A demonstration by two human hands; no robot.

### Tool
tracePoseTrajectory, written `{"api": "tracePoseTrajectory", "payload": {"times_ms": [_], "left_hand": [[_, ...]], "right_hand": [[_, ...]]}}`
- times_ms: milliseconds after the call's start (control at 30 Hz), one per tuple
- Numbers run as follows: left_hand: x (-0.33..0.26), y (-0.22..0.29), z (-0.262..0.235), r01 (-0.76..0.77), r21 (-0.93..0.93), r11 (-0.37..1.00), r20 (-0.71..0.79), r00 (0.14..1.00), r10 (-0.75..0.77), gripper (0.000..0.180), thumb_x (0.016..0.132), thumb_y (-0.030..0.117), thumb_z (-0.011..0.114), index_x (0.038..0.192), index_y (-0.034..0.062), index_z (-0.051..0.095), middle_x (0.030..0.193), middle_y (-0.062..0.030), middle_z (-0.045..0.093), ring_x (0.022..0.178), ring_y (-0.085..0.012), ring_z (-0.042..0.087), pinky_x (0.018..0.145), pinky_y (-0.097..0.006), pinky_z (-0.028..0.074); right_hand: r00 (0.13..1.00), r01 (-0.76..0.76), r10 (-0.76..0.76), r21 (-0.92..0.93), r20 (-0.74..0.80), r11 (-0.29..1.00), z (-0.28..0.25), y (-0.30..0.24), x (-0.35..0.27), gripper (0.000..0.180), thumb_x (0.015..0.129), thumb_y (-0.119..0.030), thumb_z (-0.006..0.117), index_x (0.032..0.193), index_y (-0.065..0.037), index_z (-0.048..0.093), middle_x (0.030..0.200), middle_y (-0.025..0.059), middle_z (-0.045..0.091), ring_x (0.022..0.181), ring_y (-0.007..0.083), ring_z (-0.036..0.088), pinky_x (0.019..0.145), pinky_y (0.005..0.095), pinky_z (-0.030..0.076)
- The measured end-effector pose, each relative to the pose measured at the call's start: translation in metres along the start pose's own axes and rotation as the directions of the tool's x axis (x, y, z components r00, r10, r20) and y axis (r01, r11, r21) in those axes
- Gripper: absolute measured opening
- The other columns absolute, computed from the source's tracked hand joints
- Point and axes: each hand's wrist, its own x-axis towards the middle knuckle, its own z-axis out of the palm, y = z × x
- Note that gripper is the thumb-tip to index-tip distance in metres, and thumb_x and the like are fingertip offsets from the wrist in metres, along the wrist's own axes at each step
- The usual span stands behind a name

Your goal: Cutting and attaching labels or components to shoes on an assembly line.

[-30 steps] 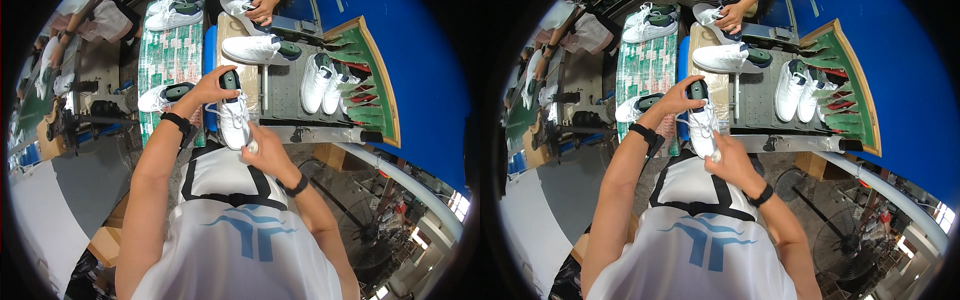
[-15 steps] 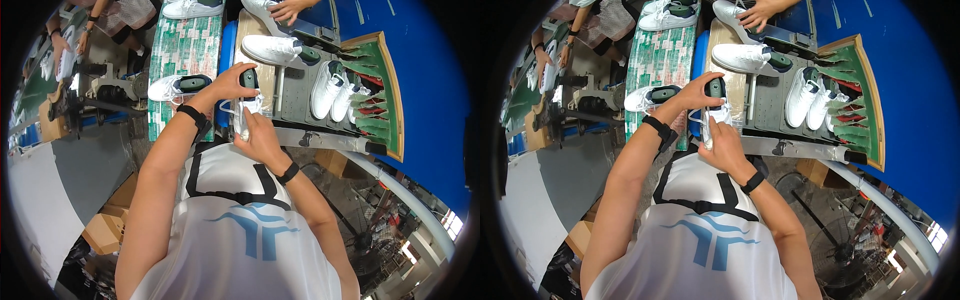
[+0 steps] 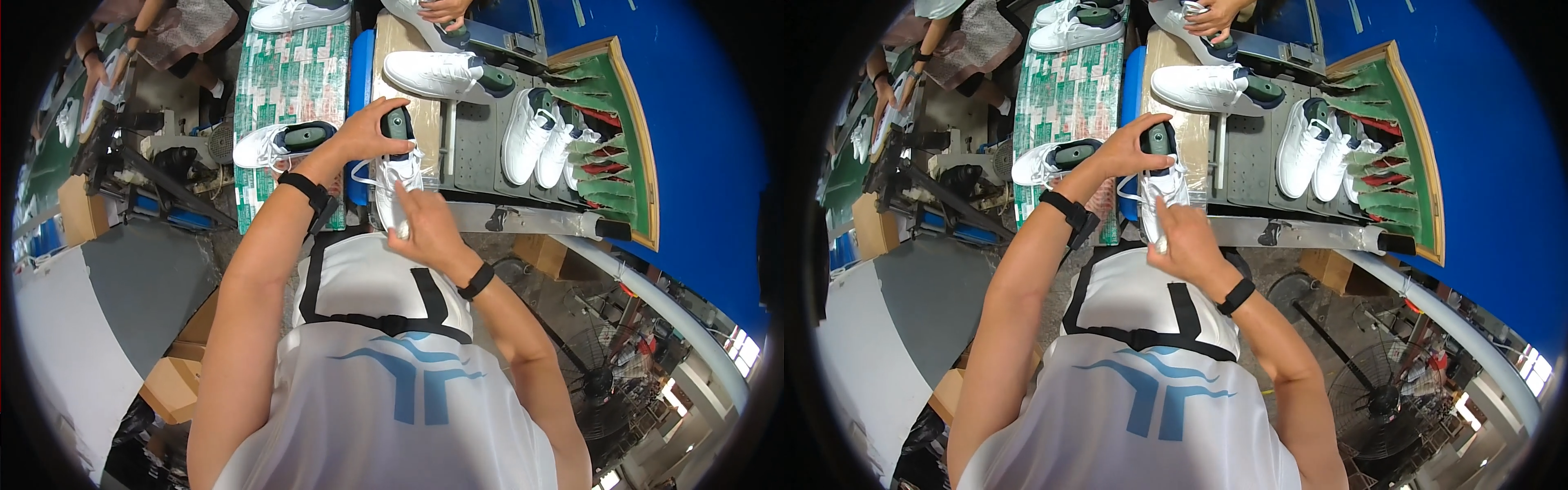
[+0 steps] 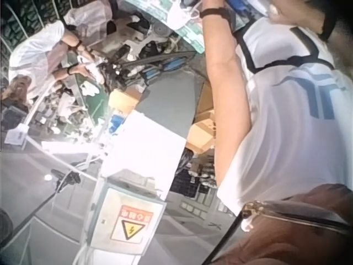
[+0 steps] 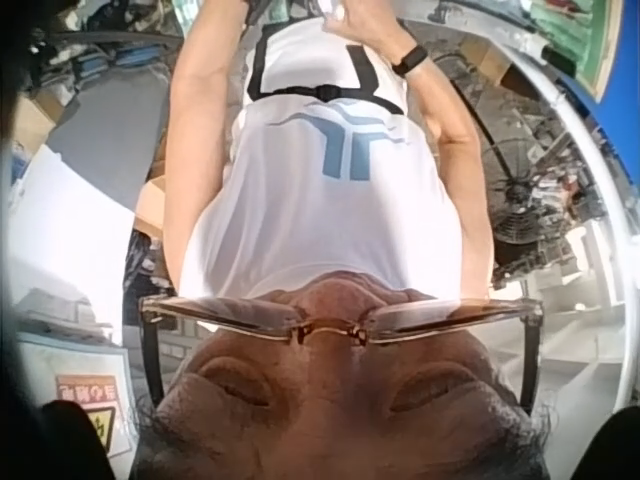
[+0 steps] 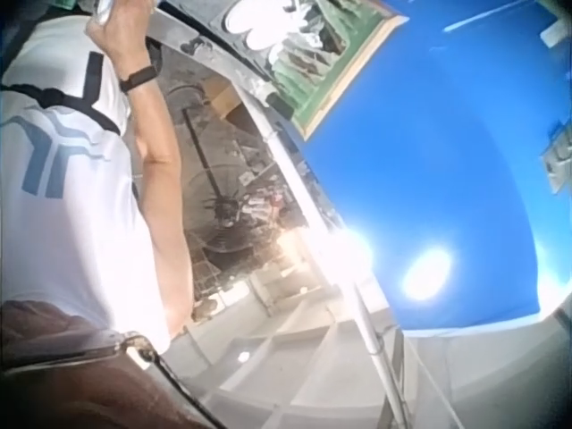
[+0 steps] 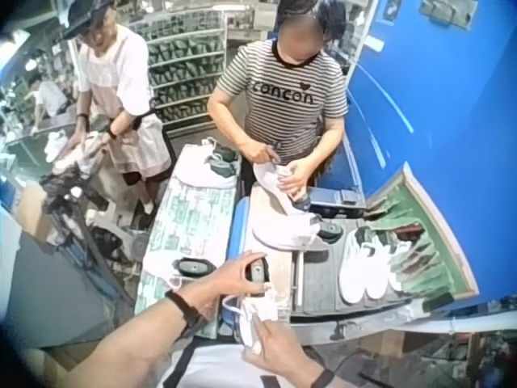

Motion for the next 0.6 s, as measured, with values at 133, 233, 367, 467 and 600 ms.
{"api": "tracePoseTrajectory", "payload": {"times_ms": [133,233,367,467,600], "left_hand": [[0.000,-0.002,0.000,-0.021,-0.031,0.999,-0.051,0.998,0.020,0.092,0.073,0.043,0.091,0.152,0.0093,0.059,0.139,-0.0191,0.063,0.127,-0.0361,0.064,0.110,-0.041,0.050],[-0.003,-0.009,0.003,-0.022,-0.008,1.000,-0.047,0.999,0.022,0.092,0.073,0.041,0.091,0.153,0.0085,0.058,0.142,-0.0192,0.063,0.130,-0.0357,0.063,0.112,-0.041,0.049],[-0.001,0.004,-0.001,-0.013,-0.030,0.999,-0.008,1.000,0.013,0.090,0.078,0.032,0.092,0.156,0.0076,0.054,0.151,-0.0169,0.059,0.139,-0.0289,0.058,0.117,-0.038,0.045],[-0.002,0.008,-0.002,0.021,-0.029,0.999,0.022,1.000,-0.020,0.090,0.079,0.031,0.092,0.157,0.0078,0.053,0.153,-0.0167,0.058,0.141,-0.0281,0.056,0.119,-0.038,0.043],[0.001,0.005,-0.003,0.013,-0.039,0.999,-0.004,1.000,-0.013,0.092,0.076,0.035,0.093,0.156,0.0083,0.055,0.149,-0.0185,0.059,0.138,-0.0319,0.058,0.118,-0.040,0.045]], "right_hand": [[0.996,-0.079,0.073,0.167,0.045,0.983,-0.013,-0.007,-0.021,0.079,0.079,-0.026,0.080,0.144,0.012,0.057,0.102,0.0208,0.066,0.094,0.0397,0.064,0.088,0.0467,0.052],[0.989,-0.143,0.129,0.314,0.066,0.939,-0.022,0.003,-0.039,0.076,0.081,-0.024,0.079,0.146,0.010,0.057,0.106,0.0198,0.068,0.098,0.0392,0.066,0.090,0.0452,0.053],[0.977,-0.199,0.214,0.420,0.012,0.885,-0.018,0.015,-0.028,0.073,0.084,-0.017,0.076,0.151,0.004,0.056,0.111,0.0187,0.067,0.103,0.0366,0.067,0.095,0.0415,0.053],[0.974,-0.182,0.212,0.289,-0.077,0.940,-0.011,0.020,-0.015,0.073,0.081,-0.021,0.078,0.144,0.010,0.058,0.104,0.0209,0.066,0.098,0.0395,0.065,0.090,0.0465,0.052],[0.984,-0.098,0.111,0.092,-0.143,0.991,-0.009,0.025,-0.016,0.075,0.081,-0.023,0.079,0.144,0.012,0.057,0.102,0.0221,0.065,0.099,0.0396,0.064,0.090,0.0475,0.050]]}}
